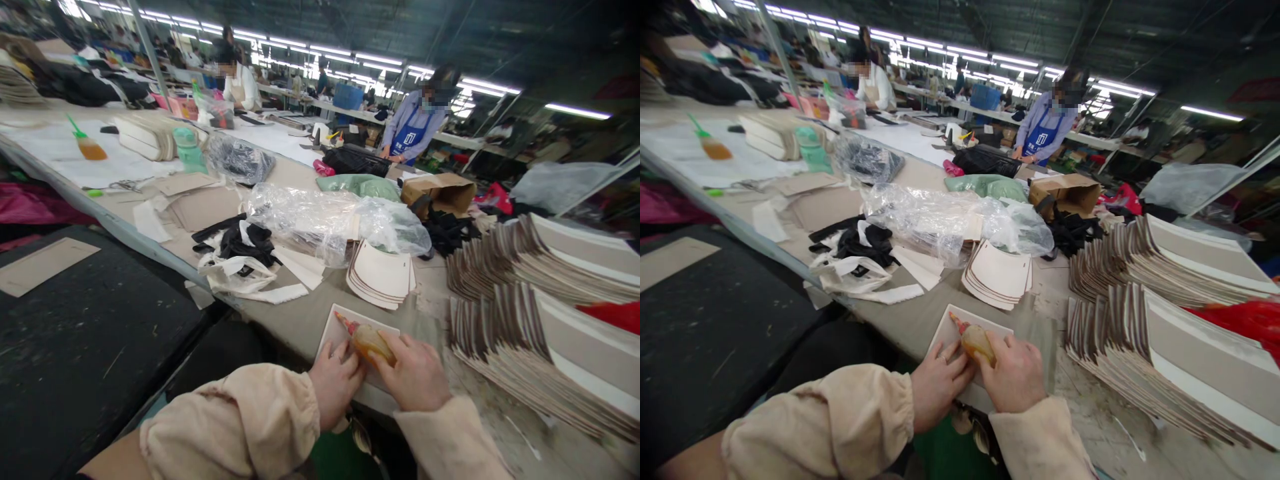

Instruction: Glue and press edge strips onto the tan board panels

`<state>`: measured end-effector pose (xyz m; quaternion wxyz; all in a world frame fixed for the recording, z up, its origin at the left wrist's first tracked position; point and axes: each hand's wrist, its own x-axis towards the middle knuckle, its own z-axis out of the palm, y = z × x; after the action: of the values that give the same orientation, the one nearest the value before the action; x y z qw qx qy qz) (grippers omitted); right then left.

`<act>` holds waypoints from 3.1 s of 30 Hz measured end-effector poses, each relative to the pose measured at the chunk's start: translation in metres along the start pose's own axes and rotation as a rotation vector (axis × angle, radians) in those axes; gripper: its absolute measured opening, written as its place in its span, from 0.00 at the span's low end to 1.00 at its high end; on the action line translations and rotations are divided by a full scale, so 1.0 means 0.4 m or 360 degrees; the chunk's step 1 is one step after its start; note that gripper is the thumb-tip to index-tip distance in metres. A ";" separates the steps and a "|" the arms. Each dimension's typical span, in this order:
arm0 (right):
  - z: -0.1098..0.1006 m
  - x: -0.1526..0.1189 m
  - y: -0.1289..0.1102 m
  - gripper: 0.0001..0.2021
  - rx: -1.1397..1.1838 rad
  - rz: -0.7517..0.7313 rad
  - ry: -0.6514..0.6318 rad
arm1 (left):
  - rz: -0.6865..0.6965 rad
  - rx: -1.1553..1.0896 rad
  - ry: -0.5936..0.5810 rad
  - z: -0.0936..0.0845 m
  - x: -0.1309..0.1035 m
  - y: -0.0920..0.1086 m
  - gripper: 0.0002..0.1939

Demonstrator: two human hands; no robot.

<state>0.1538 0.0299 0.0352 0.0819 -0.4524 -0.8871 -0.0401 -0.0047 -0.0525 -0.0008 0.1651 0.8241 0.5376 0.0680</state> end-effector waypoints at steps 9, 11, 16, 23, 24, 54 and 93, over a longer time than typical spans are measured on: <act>-0.026 -0.066 0.086 0.14 -0.0112 0.0198 -0.0075 | -0.0022 0.0002 -0.0190 -0.018 0.003 0.005 0.32; -0.029 -0.089 0.116 0.15 -0.0111 0.0258 -0.0111 | -0.0029 0.0004 -0.0196 -0.016 0.004 0.005 0.32; -0.029 -0.149 0.178 0.16 -0.0162 0.0442 -0.0106 | -0.0031 0.0013 -0.0201 -0.015 0.004 0.006 0.33; -0.006 -0.194 0.229 0.21 -0.0118 0.0500 -0.0099 | -0.0047 0.0010 -0.0228 -0.020 0.007 0.008 0.33; -0.006 -0.194 0.230 0.21 -0.0115 0.0514 -0.0103 | -0.0047 0.0011 -0.0227 -0.020 0.007 0.009 0.33; 0.071 -0.210 0.227 0.26 0.1415 0.1501 0.0933 | -0.0299 -0.0152 0.0420 -0.050 0.026 -0.114 0.27; 0.001 -0.340 0.194 0.22 0.1855 0.0926 -0.0337 | -0.0723 -0.2050 0.0180 -0.041 0.077 -0.143 0.21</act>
<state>0.2950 -0.0327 0.0098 0.2333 -0.5568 -0.6085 0.5151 -0.0461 0.0000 -0.0074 0.6042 0.4234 0.5573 0.3808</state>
